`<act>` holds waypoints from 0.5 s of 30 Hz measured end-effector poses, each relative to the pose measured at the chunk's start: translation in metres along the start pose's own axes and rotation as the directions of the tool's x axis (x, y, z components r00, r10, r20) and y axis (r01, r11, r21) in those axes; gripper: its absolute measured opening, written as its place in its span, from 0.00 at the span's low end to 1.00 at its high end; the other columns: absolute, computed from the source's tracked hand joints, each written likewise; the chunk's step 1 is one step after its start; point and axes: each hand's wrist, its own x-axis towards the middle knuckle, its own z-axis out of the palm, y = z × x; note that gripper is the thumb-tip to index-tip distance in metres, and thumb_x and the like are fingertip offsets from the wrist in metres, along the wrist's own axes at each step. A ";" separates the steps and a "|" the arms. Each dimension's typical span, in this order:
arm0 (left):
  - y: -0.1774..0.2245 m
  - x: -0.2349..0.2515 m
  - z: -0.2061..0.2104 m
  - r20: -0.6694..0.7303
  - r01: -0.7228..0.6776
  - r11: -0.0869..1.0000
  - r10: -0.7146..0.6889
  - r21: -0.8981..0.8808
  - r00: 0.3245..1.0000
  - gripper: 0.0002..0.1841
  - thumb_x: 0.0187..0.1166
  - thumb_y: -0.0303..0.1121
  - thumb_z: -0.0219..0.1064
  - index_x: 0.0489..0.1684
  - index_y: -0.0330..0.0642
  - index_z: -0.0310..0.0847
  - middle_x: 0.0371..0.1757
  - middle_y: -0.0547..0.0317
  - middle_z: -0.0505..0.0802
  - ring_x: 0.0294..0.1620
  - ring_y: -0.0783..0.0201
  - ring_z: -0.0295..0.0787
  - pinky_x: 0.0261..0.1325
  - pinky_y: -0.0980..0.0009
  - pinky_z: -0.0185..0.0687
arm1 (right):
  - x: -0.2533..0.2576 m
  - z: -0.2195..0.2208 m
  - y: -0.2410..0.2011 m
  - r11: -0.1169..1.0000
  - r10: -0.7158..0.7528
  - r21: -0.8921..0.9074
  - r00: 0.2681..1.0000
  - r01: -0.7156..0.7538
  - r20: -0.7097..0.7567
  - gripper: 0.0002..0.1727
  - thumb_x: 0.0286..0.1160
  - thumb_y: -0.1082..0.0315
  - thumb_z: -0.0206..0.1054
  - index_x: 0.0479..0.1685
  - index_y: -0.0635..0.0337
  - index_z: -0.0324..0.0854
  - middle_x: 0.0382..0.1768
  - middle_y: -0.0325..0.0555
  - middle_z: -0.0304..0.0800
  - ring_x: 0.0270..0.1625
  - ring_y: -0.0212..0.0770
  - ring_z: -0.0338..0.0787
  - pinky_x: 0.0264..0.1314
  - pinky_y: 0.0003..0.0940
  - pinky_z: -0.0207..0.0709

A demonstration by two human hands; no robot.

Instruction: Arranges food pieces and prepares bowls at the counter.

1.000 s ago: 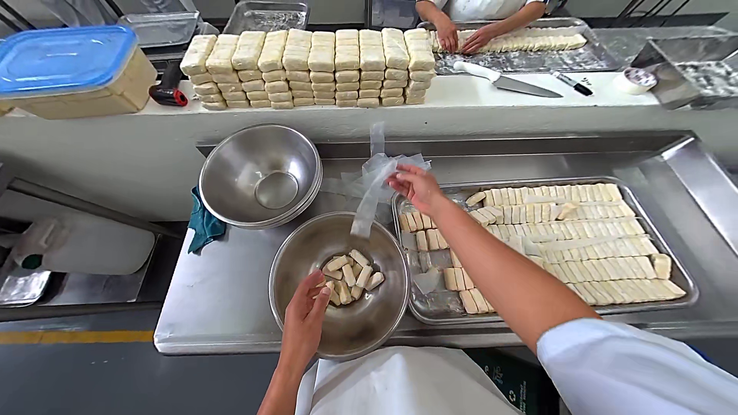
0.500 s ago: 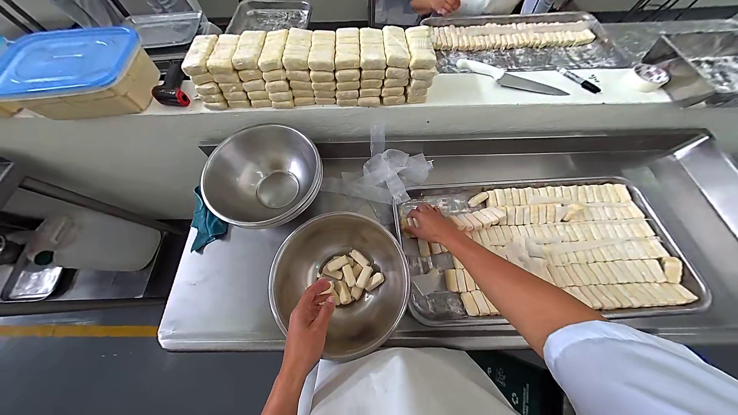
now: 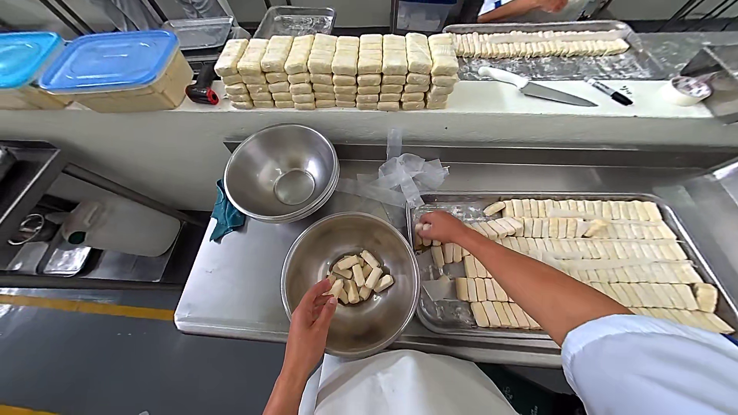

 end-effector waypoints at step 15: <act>0.035 0.019 0.020 0.171 -0.053 0.978 0.088 -0.203 0.981 0.35 0.72 0.42 0.75 0.80 0.41 0.72 0.69 0.56 0.88 0.70 0.63 0.85 0.72 0.61 0.83 | -0.098 0.006 -0.234 0.277 0.067 0.949 0.982 0.150 -0.175 0.17 0.89 0.58 0.57 0.64 0.60 0.76 0.47 0.46 0.91 0.47 0.39 0.92 0.52 0.40 0.88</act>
